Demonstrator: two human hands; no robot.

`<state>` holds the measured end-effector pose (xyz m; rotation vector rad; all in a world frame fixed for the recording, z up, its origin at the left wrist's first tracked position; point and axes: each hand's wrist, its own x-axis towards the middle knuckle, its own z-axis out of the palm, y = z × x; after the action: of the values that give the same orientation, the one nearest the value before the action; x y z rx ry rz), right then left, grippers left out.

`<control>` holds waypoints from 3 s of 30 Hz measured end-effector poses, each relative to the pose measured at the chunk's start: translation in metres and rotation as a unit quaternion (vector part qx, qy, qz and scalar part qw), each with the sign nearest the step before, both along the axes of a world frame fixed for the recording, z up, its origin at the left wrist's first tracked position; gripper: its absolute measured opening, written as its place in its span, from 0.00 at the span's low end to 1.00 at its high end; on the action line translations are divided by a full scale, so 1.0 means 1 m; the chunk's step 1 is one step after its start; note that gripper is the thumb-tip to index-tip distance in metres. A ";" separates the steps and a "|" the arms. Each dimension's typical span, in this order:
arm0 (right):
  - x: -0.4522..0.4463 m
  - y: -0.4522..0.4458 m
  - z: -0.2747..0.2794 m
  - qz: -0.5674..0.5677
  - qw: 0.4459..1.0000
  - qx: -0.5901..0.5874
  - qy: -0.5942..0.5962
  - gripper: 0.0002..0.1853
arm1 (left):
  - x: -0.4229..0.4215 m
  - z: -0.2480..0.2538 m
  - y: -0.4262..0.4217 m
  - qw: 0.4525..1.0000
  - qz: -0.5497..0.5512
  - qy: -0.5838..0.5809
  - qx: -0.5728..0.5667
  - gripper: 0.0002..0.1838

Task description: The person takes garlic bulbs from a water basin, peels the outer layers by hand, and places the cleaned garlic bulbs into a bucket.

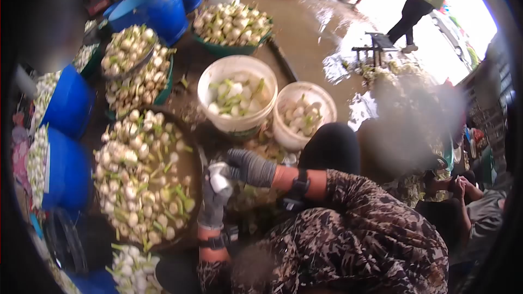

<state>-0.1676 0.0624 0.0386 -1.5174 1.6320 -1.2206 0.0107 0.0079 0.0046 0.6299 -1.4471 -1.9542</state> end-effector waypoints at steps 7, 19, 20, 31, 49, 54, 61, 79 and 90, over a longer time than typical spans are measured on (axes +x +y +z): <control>-0.011 -0.012 -0.001 -0.081 0.971 0.056 -0.218 0.10 | -0.012 0.024 0.003 0.996 -0.006 -0.030 0.083 0.33; -0.069 -0.003 -0.019 -0.007 0.967 0.211 0.146 0.14 | -0.016 0.007 -0.019 0.872 0.002 0.291 0.395 0.25; -0.060 0.001 -0.022 -0.018 0.966 0.179 0.183 0.14 | -0.018 0.008 -0.019 0.883 0.021 0.275 0.380 0.24; -0.007 0.002 0.027 -0.082 0.994 0.010 -0.070 0.13 | -0.036 0.005 0.000 0.967 0.093 0.149 0.185 0.31; -0.039 0.002 -0.005 -0.228 0.972 -0.057 -0.002 0.09 | -0.033 0.003 0.002 0.934 0.137 0.187 0.271 0.28; -0.016 0.008 0.026 0.001 0.984 -0.155 0.091 0.13 | -0.043 0.023 0.013 0.956 0.035 0.180 0.228 0.34; -0.020 0.012 0.023 -0.034 0.992 -0.119 -0.011 0.06 | -0.042 0.024 0.025 0.958 0.046 0.171 0.227 0.36; -0.027 0.023 0.018 0.024 0.994 0.107 -0.023 0.33 | -0.029 0.022 0.024 0.998 -0.002 -0.043 0.035 0.43; -0.049 0.009 -0.007 -0.067 0.931 0.148 -0.327 0.21 | -0.038 0.043 0.028 0.981 0.005 0.133 0.140 0.31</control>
<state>-0.2170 0.0713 0.0313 -0.7059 1.3864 -1.2953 -0.0277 0.0357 0.0474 0.4706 -1.0149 -2.1601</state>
